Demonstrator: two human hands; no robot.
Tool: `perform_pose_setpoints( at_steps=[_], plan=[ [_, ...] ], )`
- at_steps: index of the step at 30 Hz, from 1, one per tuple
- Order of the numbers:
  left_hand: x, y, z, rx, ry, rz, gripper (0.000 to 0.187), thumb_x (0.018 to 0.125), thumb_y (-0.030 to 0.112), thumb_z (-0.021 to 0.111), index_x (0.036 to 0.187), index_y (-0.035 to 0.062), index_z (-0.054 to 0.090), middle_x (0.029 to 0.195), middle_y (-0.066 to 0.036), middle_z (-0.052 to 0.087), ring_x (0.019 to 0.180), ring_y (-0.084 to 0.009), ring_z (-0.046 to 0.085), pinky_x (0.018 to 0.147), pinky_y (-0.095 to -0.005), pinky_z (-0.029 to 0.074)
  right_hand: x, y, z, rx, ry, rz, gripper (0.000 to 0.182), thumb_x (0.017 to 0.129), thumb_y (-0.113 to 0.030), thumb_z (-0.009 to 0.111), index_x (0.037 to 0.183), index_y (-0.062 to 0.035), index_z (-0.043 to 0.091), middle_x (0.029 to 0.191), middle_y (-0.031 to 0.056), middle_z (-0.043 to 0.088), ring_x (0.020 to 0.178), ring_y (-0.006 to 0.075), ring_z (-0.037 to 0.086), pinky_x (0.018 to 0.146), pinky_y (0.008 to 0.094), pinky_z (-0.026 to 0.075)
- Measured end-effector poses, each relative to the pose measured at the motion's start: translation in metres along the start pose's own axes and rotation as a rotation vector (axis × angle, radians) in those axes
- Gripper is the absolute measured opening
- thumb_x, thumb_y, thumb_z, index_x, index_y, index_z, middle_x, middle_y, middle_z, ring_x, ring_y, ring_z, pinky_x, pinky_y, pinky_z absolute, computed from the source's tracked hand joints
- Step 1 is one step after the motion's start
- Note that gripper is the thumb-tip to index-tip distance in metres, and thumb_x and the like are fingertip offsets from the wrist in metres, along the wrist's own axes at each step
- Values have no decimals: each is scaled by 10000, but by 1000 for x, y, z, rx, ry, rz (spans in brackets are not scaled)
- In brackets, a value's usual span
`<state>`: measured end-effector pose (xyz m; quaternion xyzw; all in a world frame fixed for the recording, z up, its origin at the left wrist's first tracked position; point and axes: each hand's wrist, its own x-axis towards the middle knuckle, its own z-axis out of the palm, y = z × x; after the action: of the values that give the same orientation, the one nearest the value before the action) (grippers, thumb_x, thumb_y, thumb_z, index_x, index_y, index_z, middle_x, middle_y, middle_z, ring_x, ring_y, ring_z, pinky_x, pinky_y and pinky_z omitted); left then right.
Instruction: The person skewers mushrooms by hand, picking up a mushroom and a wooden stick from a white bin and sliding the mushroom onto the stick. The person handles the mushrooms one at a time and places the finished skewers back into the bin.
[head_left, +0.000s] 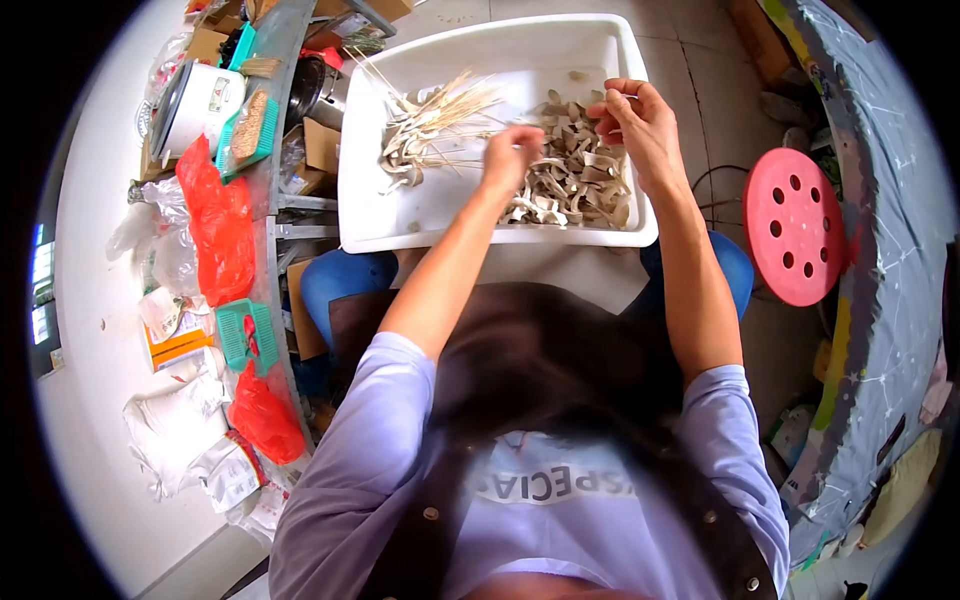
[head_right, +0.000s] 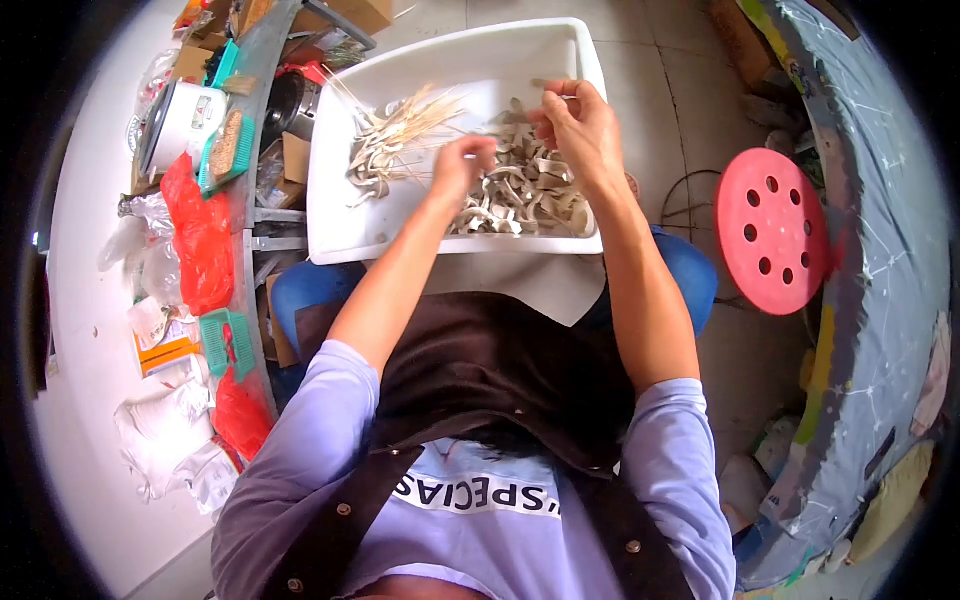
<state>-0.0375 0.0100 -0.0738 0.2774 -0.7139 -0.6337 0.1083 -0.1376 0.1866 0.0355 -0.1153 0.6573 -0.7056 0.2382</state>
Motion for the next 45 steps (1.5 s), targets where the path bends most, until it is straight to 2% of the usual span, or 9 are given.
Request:
perform_pose_setpoints(
  at_steps=[4, 10, 14, 19, 25, 29, 38, 42, 45],
  plan=[
    [18, -53, 27, 608, -86, 291, 263, 782, 232, 586, 978, 89, 686, 933, -147, 682, 921, -323, 637, 816, -385, 498, -1, 2, 0, 44, -47, 48, 219, 944, -193, 537, 1089, -30, 560, 847, 59, 667, 674, 76, 566, 625, 218, 473],
    [8, -52, 25, 632, -248, 196, 237, 777, 286, 572, 905, 134, 699, 903, -116, 683, 878, -299, 642, 792, -403, 502, 5, 12, 3, 56, -122, 2, 218, 942, -208, 547, 1055, -24, 569, 817, 84, 646, 597, 81, 524, 536, 217, 440],
    [-37, -5, 9, 346, -76, 258, 176, 800, 141, 640, 944, 44, 665, 902, -147, 677, 814, -298, 656, 751, -365, 511, 2, 13, 5, -19, -146, 37, 222, 944, -229, 551, 999, -15, 567, 787, 77, 641, 568, 68, 495, 506, 212, 412],
    [-71, 30, -84, 148, -46, 228, 172, 866, 71, 598, 1012, 5, 660, 879, -66, 677, 721, -99, 627, 658, -242, 519, -11, 29, 11, -72, -130, 34, 236, 949, -236, 544, 973, -2, 561, 753, 67, 622, 532, 64, 471, 472, 207, 385],
    [-96, 75, -217, 45, 400, 141, 184, 908, 145, 576, 1020, 19, 650, 913, -51, 677, 720, -89, 603, 619, -206, 464, -8, 67, 13, -152, -150, 25, 209, 954, -175, 519, 1045, 10, 556, 727, 63, 613, 512, 84, 501, 426, 212, 403],
    [-88, 81, -237, -193, 328, 26, 198, 931, 125, 525, 1078, 30, 617, 955, -39, 664, 729, -69, 568, 624, -204, 456, -13, 51, 30, -299, -202, 40, 160, 941, -106, 507, 1026, 14, 569, 713, 70, 601, 519, 95, 514, 402, 225, 395],
    [-43, 56, -259, -460, 279, 112, 138, 916, 99, 533, 967, 20, 633, 852, -16, 636, 686, -68, 555, 611, -193, 446, 2, -92, 242, -1025, -534, -434, 213, 888, -236, 561, 983, -86, 678, 781, 106, 681, 635, 215, 655, 630, 329, 509],
    [-33, 19, -273, -509, 331, 73, 154, 913, 122, 528, 969, 19, 628, 845, -11, 617, 692, -63, 543, 611, -190, 434, 19, -111, 365, -1283, -651, -722, 240, 878, -234, 523, 1064, -167, 658, 921, 104, 682, 870, 327, 635, 748, 402, 504],
    [-44, 60, -290, -571, 279, 113, 173, 928, 133, 504, 986, 16, 618, 882, -10, 617, 692, -61, 526, 625, -191, 431, 63, -77, 434, -1292, -600, -969, 272, 884, -240, 523, 1133, -205, 627, 986, 95, 670, 846, 317, 636, 720, 419, 504]
  ],
)
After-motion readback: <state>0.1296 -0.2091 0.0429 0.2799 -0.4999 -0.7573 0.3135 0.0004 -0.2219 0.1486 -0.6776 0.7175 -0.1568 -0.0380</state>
